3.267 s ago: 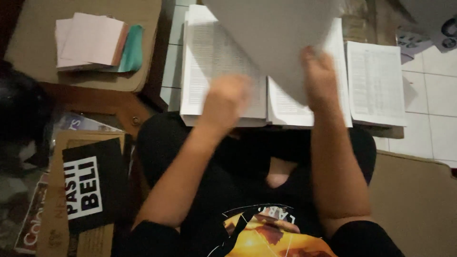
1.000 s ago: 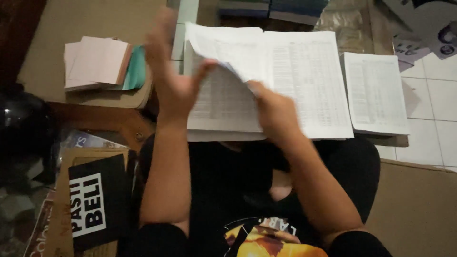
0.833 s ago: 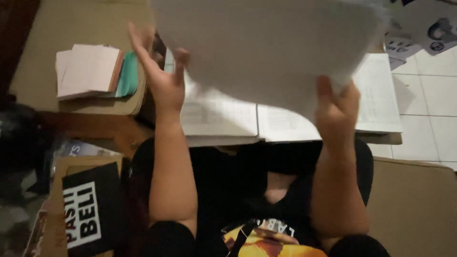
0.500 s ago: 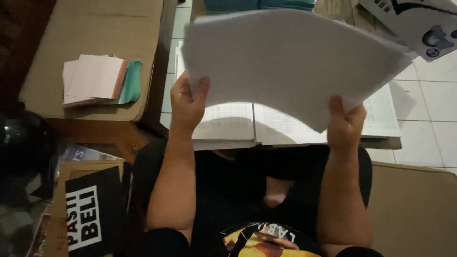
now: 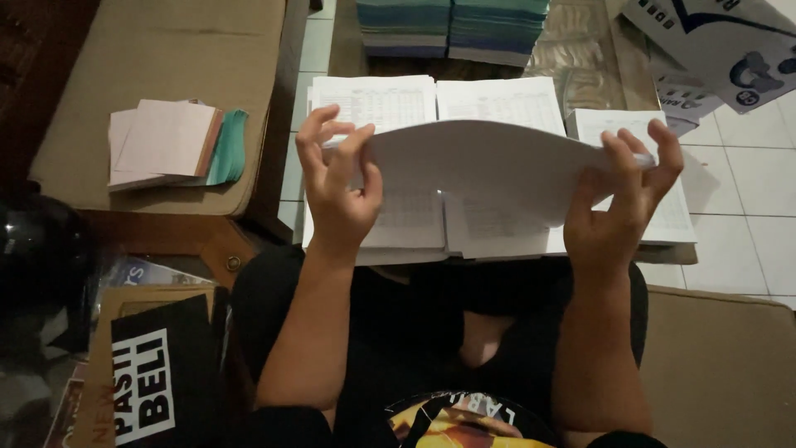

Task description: A person is sitting on the floor flipping through and organizing large stacks of printed documents.

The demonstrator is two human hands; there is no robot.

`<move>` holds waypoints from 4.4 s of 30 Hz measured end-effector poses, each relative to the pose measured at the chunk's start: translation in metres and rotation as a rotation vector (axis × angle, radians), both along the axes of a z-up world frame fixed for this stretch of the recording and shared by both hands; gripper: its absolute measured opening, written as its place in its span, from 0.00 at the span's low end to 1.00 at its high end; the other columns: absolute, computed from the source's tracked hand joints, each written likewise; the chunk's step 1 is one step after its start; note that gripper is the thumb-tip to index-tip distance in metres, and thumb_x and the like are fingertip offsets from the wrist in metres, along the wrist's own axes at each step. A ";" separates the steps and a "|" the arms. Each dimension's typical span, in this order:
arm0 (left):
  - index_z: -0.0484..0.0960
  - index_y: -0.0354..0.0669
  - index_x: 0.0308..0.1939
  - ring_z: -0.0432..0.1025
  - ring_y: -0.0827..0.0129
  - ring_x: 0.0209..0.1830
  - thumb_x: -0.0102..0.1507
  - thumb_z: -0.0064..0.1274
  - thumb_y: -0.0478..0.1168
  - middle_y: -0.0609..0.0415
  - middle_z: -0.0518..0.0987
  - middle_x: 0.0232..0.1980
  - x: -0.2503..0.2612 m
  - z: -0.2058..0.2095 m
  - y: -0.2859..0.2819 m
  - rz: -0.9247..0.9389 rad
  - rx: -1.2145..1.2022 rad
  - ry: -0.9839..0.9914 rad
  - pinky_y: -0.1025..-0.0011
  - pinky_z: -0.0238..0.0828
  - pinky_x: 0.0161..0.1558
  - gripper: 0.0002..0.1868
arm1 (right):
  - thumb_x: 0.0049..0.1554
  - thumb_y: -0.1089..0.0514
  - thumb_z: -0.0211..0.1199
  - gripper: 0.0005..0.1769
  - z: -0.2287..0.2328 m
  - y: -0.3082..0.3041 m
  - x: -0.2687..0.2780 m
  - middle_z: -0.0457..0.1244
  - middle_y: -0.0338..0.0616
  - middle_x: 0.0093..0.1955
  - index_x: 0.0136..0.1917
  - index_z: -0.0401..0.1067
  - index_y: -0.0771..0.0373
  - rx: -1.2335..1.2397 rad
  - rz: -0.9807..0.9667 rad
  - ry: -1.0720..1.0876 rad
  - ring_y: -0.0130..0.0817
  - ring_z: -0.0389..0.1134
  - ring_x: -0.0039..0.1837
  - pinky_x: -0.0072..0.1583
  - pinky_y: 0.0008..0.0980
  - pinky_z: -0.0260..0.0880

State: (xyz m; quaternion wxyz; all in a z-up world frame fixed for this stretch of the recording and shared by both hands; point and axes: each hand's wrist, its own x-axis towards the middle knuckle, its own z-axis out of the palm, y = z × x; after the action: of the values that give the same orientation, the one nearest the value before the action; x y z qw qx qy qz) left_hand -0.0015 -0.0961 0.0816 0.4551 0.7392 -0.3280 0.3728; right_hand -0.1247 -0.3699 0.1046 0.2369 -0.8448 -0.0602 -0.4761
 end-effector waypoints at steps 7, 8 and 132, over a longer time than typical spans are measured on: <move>0.45 0.56 0.81 0.67 0.58 0.71 0.71 0.59 0.30 0.47 0.58 0.80 0.012 -0.030 -0.002 -0.232 -0.298 0.316 0.62 0.79 0.65 0.45 | 0.74 0.72 0.61 0.43 -0.053 -0.030 0.011 0.44 0.52 0.84 0.86 0.40 0.44 0.425 0.194 -0.045 0.65 0.57 0.82 0.64 0.45 0.75; 0.56 0.48 0.72 0.70 0.54 0.65 0.71 0.52 0.29 0.47 0.66 0.66 0.017 -0.042 -0.004 -0.222 -0.286 0.347 0.59 0.77 0.58 0.29 | 0.70 0.73 0.54 0.33 -0.060 -0.037 0.015 0.50 0.54 0.75 0.81 0.47 0.58 0.445 0.217 0.009 0.61 0.59 0.77 0.66 0.50 0.69; 0.73 0.32 0.60 0.72 0.38 0.62 0.76 0.37 0.39 0.32 0.78 0.55 -0.150 -0.139 -0.352 -0.685 -0.140 0.884 0.47 0.67 0.64 0.16 | 0.66 0.69 0.53 0.17 -0.165 -0.182 -0.198 0.69 0.49 0.59 0.68 0.69 0.69 1.451 -0.150 -0.139 0.35 0.73 0.60 0.67 0.36 0.76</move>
State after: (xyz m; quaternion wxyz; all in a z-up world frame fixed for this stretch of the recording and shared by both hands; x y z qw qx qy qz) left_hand -0.1517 -0.4486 -0.0572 0.6923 0.6444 -0.3015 -0.1205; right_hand -0.3223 -0.5516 -0.0607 0.6992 -0.4450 0.3136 -0.4635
